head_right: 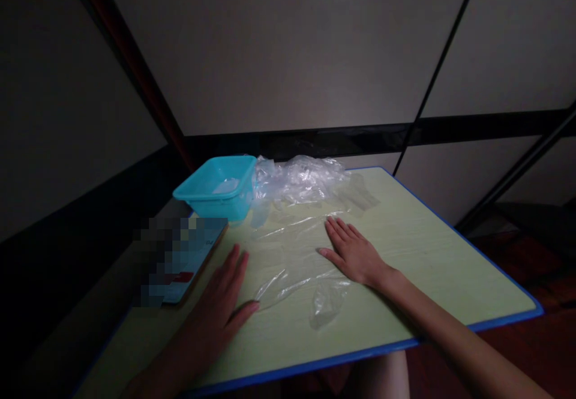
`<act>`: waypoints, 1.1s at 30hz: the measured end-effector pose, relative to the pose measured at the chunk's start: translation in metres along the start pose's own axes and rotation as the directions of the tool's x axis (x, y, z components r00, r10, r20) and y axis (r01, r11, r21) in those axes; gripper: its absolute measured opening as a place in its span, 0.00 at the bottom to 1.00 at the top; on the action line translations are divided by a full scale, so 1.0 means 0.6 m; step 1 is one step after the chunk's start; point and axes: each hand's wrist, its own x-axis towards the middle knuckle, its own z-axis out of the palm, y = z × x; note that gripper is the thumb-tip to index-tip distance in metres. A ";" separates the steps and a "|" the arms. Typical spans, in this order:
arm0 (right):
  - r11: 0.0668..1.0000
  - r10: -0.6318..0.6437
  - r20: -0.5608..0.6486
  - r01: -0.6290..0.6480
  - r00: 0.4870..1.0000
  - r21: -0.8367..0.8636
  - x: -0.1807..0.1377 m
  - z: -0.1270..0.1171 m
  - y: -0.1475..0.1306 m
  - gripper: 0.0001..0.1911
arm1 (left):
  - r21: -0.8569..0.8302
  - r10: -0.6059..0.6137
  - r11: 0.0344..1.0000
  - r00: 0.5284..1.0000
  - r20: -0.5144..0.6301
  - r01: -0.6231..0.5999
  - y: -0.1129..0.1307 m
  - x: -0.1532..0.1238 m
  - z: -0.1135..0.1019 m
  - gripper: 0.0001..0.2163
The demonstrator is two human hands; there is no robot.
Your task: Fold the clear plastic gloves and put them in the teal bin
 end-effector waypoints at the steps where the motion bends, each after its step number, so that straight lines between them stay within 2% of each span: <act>1: 1.000 0.000 -0.002 0.000 1.000 0.003 0.000 0.000 0.000 0.39 | -0.004 0.013 1.000 0.999 -0.030 -0.013 0.009 0.000 -0.005 0.31; 3: 1.000 -0.002 -0.016 0.002 1.000 0.011 0.000 0.002 0.001 0.39 | -0.026 0.077 0.997 0.996 -0.047 -0.078 0.037 0.003 -0.019 0.31; 5: 1.000 -0.006 -0.034 0.006 0.999 0.021 -0.001 0.003 0.002 0.38 | -0.120 0.201 0.973 0.979 0.025 -0.196 0.074 0.008 -0.033 0.31; 8: 0.999 -0.010 -0.045 0.012 0.999 0.031 -0.001 0.003 0.002 0.38 | -0.280 0.353 0.908 0.930 0.105 -0.313 0.123 0.018 -0.043 0.28; 11: 1.000 -0.008 -0.025 0.009 1.000 0.027 -0.001 0.000 0.001 0.39 | -0.369 0.376 0.872 0.924 0.078 -0.323 0.146 0.029 -0.037 0.22; 15: 0.999 -0.006 -0.031 0.007 1.000 0.037 0.000 -0.002 -0.001 0.39 | -0.449 0.354 0.839 0.935 0.022 -0.307 0.152 0.042 -0.030 0.19; 20: 0.999 -0.005 -0.045 0.007 0.999 0.043 0.000 -0.003 0.000 0.37 | -0.553 0.331 0.794 0.943 0.044 -0.253 0.152 0.042 -0.026 0.22; 24: 0.999 -0.001 -0.025 0.002 1.000 0.040 0.000 -0.004 -0.001 0.38 | -0.621 0.263 0.760 0.965 0.020 -0.194 0.149 0.039 -0.018 0.25; 28: 0.999 -0.002 -0.019 0.002 1.000 0.035 0.000 -0.003 0.000 0.38 | -0.632 0.288 0.741 0.958 -0.005 -0.226 0.146 0.042 -0.013 0.17; 31: 0.999 -0.001 -0.022 0.002 1.000 0.037 0.000 -0.002 0.001 0.38 | -0.578 0.333 0.763 0.942 -0.031 -0.289 0.146 0.043 -0.013 0.10; 33: 0.999 -0.002 -0.027 0.004 1.000 0.047 0.000 -0.002 0.001 0.38 | -0.549 0.340 0.780 0.940 -0.029 -0.299 0.147 0.042 -0.015 0.09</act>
